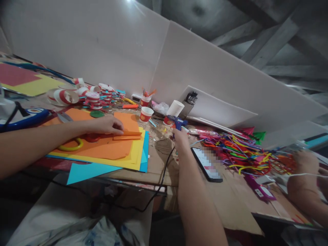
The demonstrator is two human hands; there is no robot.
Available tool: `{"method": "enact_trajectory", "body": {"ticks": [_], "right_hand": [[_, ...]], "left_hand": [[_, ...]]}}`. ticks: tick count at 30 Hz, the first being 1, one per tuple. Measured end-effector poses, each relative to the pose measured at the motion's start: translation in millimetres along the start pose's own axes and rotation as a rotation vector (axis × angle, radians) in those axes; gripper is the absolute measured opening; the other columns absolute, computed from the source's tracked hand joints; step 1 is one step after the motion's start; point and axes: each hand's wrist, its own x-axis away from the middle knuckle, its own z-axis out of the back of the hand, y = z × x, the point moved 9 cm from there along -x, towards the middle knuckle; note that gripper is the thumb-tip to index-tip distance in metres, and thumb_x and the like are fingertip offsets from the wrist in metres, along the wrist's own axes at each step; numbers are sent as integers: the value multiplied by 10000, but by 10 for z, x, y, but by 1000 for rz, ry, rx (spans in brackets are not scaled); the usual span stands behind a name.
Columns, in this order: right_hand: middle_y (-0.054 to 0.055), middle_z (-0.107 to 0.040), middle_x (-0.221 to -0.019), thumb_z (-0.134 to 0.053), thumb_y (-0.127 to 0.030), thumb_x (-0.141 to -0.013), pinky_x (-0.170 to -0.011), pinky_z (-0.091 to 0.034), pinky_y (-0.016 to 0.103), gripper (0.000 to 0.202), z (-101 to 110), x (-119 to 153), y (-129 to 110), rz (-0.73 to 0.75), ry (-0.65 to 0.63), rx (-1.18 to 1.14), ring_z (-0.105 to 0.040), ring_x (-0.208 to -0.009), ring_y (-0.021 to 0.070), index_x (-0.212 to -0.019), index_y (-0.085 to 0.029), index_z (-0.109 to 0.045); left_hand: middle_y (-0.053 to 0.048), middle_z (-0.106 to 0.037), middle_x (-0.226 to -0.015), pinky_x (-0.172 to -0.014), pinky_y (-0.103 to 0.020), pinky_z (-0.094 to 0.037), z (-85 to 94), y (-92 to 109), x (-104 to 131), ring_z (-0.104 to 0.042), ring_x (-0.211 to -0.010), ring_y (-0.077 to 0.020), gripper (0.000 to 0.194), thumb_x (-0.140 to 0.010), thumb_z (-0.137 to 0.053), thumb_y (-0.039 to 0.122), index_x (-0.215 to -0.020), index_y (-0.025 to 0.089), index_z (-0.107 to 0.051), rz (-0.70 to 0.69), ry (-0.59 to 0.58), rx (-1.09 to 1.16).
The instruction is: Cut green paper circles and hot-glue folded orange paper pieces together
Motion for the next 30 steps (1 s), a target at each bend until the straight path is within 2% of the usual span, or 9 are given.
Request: {"method": "enact_trajectory", "body": {"ticks": [3, 5, 8, 11, 15, 20, 22, 30], "right_hand": [[-14, -565, -810, -536, -170, -627, -643, -539, 251, 341, -76, 194, -205, 18, -64, -163, -566, -698, 111, -962, -227, -506], [4, -611, -881, -570, -188, -628, -645, -518, 247, 435, -240, 379, -409, 95, -260, -207, -577, -747, 129, -1059, -231, -527], [27, -647, -952, -620, -260, -685, -625, -474, 249, 380, -401, 635, -598, 181, -467, -133, -538, -701, 122, -1055, -212, -544], [41, -644, -967, -612, -331, -769, -628, -448, 266, 327, -489, 776, -658, 245, -572, -24, -508, -688, 123, -1060, -191, -560], [45, -627, -951, -553, -376, -847, -662, -448, 296, 359, -580, 836, -644, 325, -614, 161, -519, -724, 151, -1149, -180, -560], [76, -627, -1111, -570, -352, -838, -909, -436, 401, 434, -709, 902, -681, 444, -622, 294, -556, -995, 237, -1234, -176, -547], [86, -624, -1148, -573, -348, -837, -953, -416, 429, 467, -764, 929, -680, 447, -632, 322, -551, -1046, 255, -1268, -172, -532], [91, -641, -1103, -571, -284, -833, -896, -451, 407, 376, -815, 917, -628, 401, -601, 409, -573, -985, 243, -1189, -162, -557]], "left_hand": [[-9, -717, -767, -613, -203, -375, -5, -13, -7, -589, -687, -130, 320, -796, -582, 447, -850, 172, -736, 18, -8, 16], [-15, -722, -775, -604, -203, -371, -13, -36, -9, -588, -686, -131, 337, -795, -581, 454, -858, 165, -741, 45, -15, 31], [-5, -708, -748, -568, -206, -345, -32, -78, -14, -561, -645, -120, 352, -793, -575, 468, -851, 166, -749, 82, -27, 30], [7, -684, -714, -569, -207, -332, -39, -99, -26, -537, -630, -113, 359, -799, -556, 471, -831, 170, -749, 89, -28, -12], [-1, -698, -767, -615, -207, -343, -32, -63, -35, -551, -673, -119, 378, -814, -529, 474, -889, 175, -748, 58, -36, -55], [7, -662, -692, -585, -216, -319, -26, -30, -22, -515, -614, -113, 390, -823, -514, 481, -883, 173, -746, 46, -51, -93], [10, -645, -664, -573, -219, -310, -32, -37, -23, -504, -597, -110, 384, -828, -513, 478, -869, 173, -742, 35, -55, -100], [-7, -686, -753, -596, -211, -323, -51, -29, -23, -526, -641, -110, 379, -835, -519, 459, -927, 167, -742, -19, -66, -58]]}}
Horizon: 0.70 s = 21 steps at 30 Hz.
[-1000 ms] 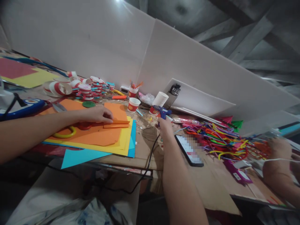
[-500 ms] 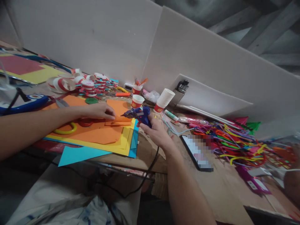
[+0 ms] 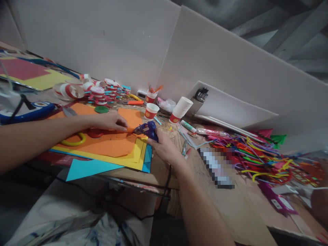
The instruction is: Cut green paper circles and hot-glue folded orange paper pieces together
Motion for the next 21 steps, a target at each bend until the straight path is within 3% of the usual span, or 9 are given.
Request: {"method": "enact_trajectory", "body": {"ticks": [9, 16, 21], "right_hand": [[92, -638, -1094, -557, -275, -828, -967, -404, 424, 324, 238, 40, 184, -71, 63, 60, -536, -1078, 263, -1133, -169, -587], [78, -659, -1029, -556, -296, -823, -913, -439, 415, 292, 173, 37, 175, -91, 30, 68, -567, -984, 251, -1081, -172, -612], [94, -649, -1112, -547, -288, -836, -914, -438, 409, 350, 242, 63, 152, -78, 59, 107, -570, -1009, 252, -1161, -167, -590]], "left_hand": [[-9, -706, -817, -624, -198, -355, 8, 28, 28, -553, -693, -121, 397, -819, -527, 441, -982, 153, -748, 68, -5, 40], [-6, -703, -786, -608, -185, -352, 8, -3, 16, -550, -673, -115, 407, -815, -535, 468, -969, 164, -756, 56, 5, 50], [-9, -693, -765, -586, -181, -346, 19, 32, 24, -538, -653, -108, 382, -817, -536, 444, -944, 154, -751, 57, -2, 54]]}}
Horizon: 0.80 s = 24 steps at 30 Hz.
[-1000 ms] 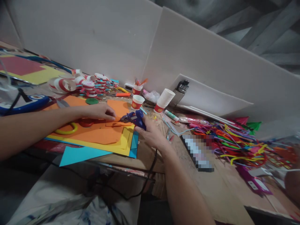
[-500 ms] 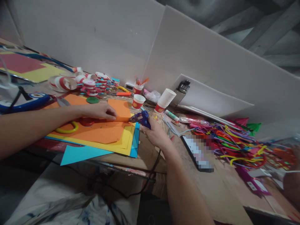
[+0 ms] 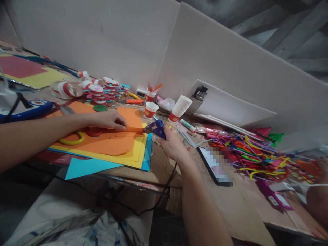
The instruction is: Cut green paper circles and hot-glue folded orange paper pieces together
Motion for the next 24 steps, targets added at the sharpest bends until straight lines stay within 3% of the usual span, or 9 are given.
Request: {"method": "enact_trajectory", "body": {"ticks": [10, 16, 24], "right_hand": [[107, -647, -1119, -555, -294, -847, -909, -439, 420, 319, 63, 8, 6, 9, 10, 59, -575, -1012, 258, -1135, -169, -609], [89, -631, -1199, -566, -321, -851, -962, -417, 418, 344, 79, 47, -65, 53, -20, -19, -545, -1099, 263, -1171, -199, -605], [76, -658, -1015, -564, -266, -810, -862, -448, 401, 292, -171, -24, -244, 3, -70, -100, -574, -921, 232, -1074, -151, -613]], "left_hand": [[-21, -722, -859, -638, -194, -377, -17, -32, -4, -592, -732, -127, 385, -816, -542, 455, -977, 162, -732, 20, -25, 17], [-16, -712, -820, -635, -209, -379, 24, -56, 14, -592, -731, -137, 338, -790, -571, 441, -921, 162, -711, 17, -29, 51], [-2, -684, -743, -601, -215, -359, 30, -37, 18, -568, -680, -125, 299, -774, -588, 432, -824, 158, -697, 4, -42, 70]]}}
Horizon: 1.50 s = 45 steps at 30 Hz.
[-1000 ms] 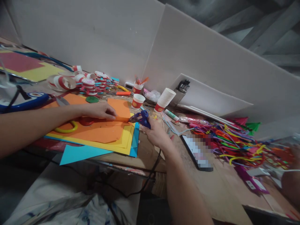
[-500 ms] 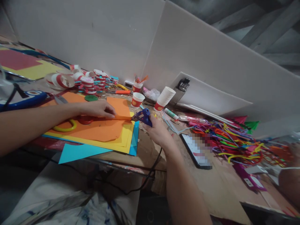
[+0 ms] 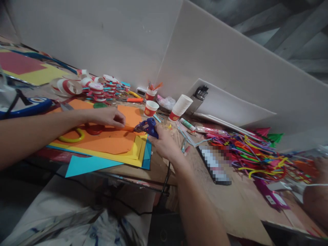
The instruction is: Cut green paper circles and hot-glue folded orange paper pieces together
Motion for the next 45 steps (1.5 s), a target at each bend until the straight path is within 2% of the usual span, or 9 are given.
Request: {"method": "enact_trajectory", "body": {"ticks": [5, 9, 13, 20, 25, 28, 35, 41, 45], "right_hand": [[49, -653, -929, -585, -270, -792, -791, -462, 362, 231, -84, -15, -153, 43, 12, -36, -565, -844, 207, -1000, -177, -620], [43, -645, -912, -571, -262, -785, -781, -458, 364, 214, -83, -8, -66, 15, 23, -60, -560, -823, 203, -977, -178, -611], [49, -649, -917, -570, -287, -788, -794, -447, 372, 214, -84, -11, -18, 0, 26, -34, -562, -834, 211, -964, -174, -616], [50, -663, -968, -581, -310, -813, -797, -462, 361, 252, -192, -72, -222, 66, 15, -32, -575, -870, 217, -1037, -201, -616], [49, -663, -897, -565, -286, -827, -780, -467, 369, 184, -289, -86, -273, 39, -12, 10, -581, -841, 223, -989, -209, -607], [49, -675, -933, -569, -265, -826, -779, -472, 367, 174, -276, -59, -305, 65, -16, -6, -591, -854, 222, -989, -214, -603], [59, -680, -963, -569, -279, -834, -833, -479, 415, 206, -266, -40, -279, 30, -38, 10, -599, -906, 243, -1021, -201, -601], [55, -669, -943, -565, -250, -825, -854, -462, 406, 215, -310, -75, -292, 50, -21, 2, -588, -943, 246, -1036, -218, -596], [58, -664, -961, -551, -279, -831, -849, -457, 410, 207, -301, -39, -269, 14, -46, 9, -585, -923, 244, -1022, -211, -592]], "left_hand": [[-6, -700, -783, -609, -214, -363, 8, -74, -20, -579, -692, -123, 324, -791, -588, 451, -885, 167, -712, -11, -9, -20], [-22, -715, -847, -633, -209, -376, 22, -59, 2, -605, -745, -131, 308, -795, -595, 436, -908, 174, -712, -71, -36, -26], [-38, -711, -791, -623, -221, -365, 70, -66, 24, -595, -698, -129, 266, -788, -606, 403, -846, 169, -717, -63, -5, -21], [-16, -710, -796, -637, -214, -366, 89, -52, 39, -590, -713, -131, 287, -785, -594, 406, -874, 169, -728, -32, -8, -20], [-25, -721, -825, -641, -206, -373, 83, -47, 48, -604, -728, -132, 287, -794, -585, 396, -888, 161, -720, -28, -33, -31], [-21, -717, -821, -627, -204, -371, 68, -50, 52, -602, -725, -130, 293, -800, -587, 412, -886, 162, -713, -39, -55, -29], [-34, -703, -787, -625, -232, -372, 88, -44, 70, -590, -703, -138, 270, -772, -619, 397, -846, 161, -728, -14, -39, 4], [-32, -700, -788, -636, -239, -376, 72, -51, 66, -597, -712, -143, 279, -778, -602, 400, -853, 152, -706, -6, -55, -4], [-32, -704, -808, -628, -228, -371, 69, -62, 67, -601, -725, -140, 283, -782, -603, 413, -852, 156, -699, -4, -54, 1]]}}
